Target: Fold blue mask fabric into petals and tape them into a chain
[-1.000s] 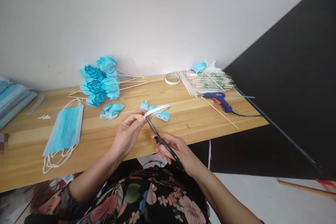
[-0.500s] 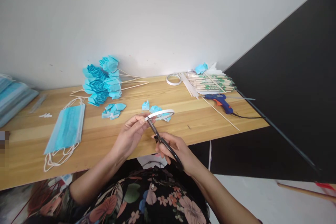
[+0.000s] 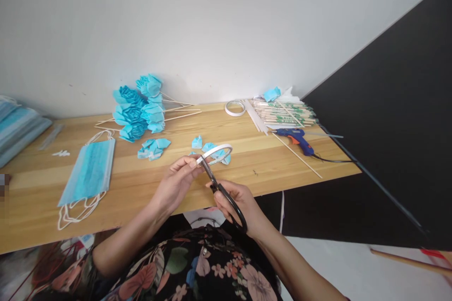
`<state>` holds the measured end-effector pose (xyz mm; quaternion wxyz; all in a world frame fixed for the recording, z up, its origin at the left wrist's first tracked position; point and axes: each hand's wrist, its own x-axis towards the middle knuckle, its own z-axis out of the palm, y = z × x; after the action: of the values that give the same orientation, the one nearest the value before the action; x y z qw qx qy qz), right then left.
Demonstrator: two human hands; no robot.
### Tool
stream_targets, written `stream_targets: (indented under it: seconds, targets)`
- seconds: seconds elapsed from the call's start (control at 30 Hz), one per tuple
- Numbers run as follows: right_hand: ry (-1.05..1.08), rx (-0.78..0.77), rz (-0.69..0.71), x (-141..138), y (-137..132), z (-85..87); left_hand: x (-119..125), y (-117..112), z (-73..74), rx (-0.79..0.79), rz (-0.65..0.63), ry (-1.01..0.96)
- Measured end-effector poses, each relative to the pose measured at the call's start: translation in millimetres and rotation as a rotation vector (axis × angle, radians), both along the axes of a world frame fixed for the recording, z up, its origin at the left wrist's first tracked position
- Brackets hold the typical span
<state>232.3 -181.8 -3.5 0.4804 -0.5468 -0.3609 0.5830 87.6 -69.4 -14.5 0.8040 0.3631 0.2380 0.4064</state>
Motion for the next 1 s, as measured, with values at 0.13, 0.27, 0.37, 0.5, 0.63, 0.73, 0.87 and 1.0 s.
stream_targets:
  seconds: [0.13, 0.27, 0.37, 0.5, 0.63, 0.73, 0.87, 1.0]
  targets:
    - [-0.047, -0.018, -0.013, 0, -2, -1.7, 1, 0, 1.4, -0.010, 0.016, 0.013]
    - [-0.066, 0.007, -0.006, 0, -3, -6.7, 0, 2, -0.2, 0.078, 0.035, 0.078]
    - [-0.103, 0.012, -0.007, 2, -2, -8.6, -1, 4, 1.0, 0.260, 0.078, 0.180]
    - [-0.228, 0.083, -0.011, 2, -3, -10.0, -2, 5, 9.5, 0.487, 0.150, 0.270]
    - [-0.285, 0.204, -0.028, 5, -10, -9.0, -5, 12, 9.6, 0.639, 0.209, 0.363]
    - [-0.371, 0.281, -0.157, 25, -10, -5.9, -9, 22, 0.6, 0.538, 0.244, 0.412]
    - [-0.956, 0.204, -0.393, 85, 5, -14.0, -12, 27, -5.0, 0.458, 0.205, 0.387]
    - [-1.563, 0.108, -0.107, 128, 21, -14.1, -10, 23, 0.2, 0.426, 0.143, 0.349]
